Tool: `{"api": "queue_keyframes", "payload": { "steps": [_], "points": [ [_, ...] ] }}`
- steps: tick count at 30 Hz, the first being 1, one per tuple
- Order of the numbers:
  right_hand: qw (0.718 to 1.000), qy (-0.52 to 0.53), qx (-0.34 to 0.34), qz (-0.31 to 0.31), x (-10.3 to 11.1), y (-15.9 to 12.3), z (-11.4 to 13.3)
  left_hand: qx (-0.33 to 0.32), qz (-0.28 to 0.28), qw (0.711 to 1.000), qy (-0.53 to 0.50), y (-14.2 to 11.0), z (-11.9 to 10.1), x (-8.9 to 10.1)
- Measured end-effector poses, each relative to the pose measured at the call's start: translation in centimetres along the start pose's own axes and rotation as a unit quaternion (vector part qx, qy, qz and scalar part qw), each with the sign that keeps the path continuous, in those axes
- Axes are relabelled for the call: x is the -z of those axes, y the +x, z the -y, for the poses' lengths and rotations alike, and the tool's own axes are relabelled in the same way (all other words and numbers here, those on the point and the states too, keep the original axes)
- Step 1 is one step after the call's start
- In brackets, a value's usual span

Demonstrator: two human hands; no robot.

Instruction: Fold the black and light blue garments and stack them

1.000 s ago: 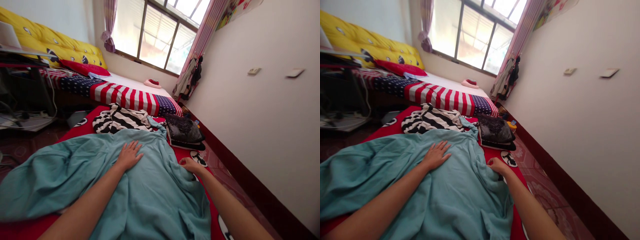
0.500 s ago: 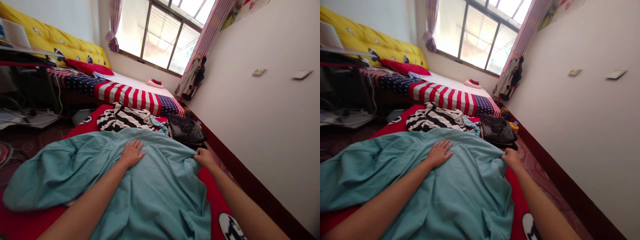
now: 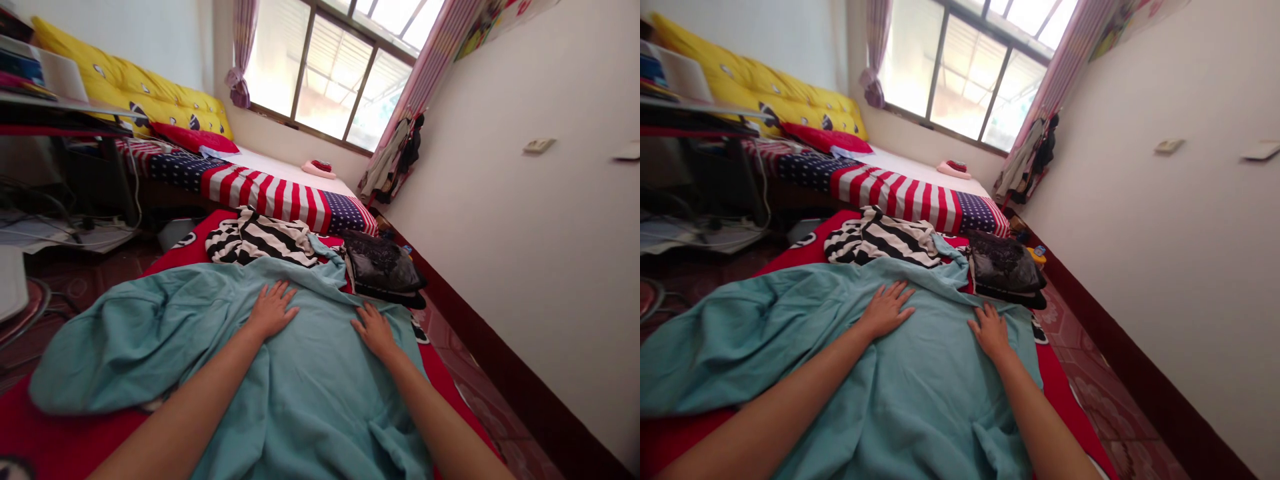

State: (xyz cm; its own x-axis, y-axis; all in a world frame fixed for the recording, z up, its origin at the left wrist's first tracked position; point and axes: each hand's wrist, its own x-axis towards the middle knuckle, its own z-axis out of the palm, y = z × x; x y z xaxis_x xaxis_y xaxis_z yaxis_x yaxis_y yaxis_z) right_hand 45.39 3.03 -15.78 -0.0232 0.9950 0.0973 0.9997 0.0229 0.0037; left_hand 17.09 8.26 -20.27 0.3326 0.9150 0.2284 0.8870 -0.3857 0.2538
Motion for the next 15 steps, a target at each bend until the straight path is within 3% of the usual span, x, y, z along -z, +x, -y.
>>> {"api": "queue_keyframes", "payload": {
  "steps": [3, 9, 12, 15],
  "points": [
    [0.999, -0.007, -0.027, -0.039, 0.9, 1.7, 1.9, 0.007, -0.006, 1.0, -0.007, 0.0, -0.1, 0.1],
    [0.995, 0.046, 0.081, 0.031, 0.4, 4.0, 7.7, 0.042, -0.024, 0.999, -0.014, 0.1, -0.2, 0.1],
    [0.994, 0.057, 0.095, 0.011, -0.4, 6.4, 8.6, 0.058, -0.036, 0.997, -0.02, 0.1, -0.2, 0.0],
    [0.997, 0.043, 0.059, 0.005, -1.3, 9.5, 8.6, 0.08, -0.048, 0.995, -0.03, 0.1, -0.1, 0.0]
  ]
}}
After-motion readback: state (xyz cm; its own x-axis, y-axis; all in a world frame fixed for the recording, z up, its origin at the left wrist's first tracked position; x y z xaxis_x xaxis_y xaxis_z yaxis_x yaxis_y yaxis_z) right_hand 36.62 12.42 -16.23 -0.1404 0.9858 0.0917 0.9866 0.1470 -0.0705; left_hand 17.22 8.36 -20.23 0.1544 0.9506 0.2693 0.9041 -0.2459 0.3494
